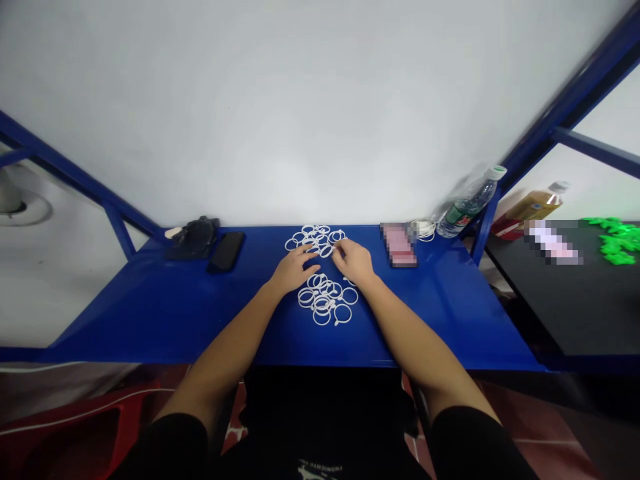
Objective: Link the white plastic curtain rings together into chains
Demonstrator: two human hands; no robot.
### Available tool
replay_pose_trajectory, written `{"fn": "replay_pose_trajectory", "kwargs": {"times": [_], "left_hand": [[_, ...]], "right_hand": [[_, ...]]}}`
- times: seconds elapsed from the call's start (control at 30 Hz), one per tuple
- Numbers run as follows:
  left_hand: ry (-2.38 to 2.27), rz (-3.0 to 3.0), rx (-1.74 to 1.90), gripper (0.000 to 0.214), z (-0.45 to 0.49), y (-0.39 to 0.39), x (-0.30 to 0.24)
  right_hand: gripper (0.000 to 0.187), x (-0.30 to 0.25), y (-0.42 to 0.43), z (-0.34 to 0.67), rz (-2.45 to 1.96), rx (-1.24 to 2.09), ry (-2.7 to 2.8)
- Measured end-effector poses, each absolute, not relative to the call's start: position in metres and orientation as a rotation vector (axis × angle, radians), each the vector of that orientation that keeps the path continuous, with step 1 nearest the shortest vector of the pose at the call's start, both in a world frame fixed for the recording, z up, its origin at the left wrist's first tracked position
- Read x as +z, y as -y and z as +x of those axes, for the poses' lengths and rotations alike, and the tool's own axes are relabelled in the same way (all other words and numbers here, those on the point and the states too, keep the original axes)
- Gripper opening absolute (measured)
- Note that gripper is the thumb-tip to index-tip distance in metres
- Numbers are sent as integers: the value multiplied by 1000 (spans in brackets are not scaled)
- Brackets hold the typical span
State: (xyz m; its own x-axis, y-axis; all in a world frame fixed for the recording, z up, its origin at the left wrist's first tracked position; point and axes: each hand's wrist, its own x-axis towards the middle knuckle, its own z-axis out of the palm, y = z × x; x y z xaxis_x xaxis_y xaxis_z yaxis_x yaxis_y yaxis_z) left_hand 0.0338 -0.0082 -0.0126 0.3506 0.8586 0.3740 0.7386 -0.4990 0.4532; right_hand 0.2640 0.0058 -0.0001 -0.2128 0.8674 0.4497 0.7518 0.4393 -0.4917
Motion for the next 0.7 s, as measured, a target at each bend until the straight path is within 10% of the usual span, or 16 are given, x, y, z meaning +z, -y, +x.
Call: {"fn": "replay_pose_trajectory", "kwargs": {"times": [0.7], "left_hand": [[-1035,2364,1143,18,40,25,12]], "right_hand": [[27,18,23,254,-975,484,2109]]}}
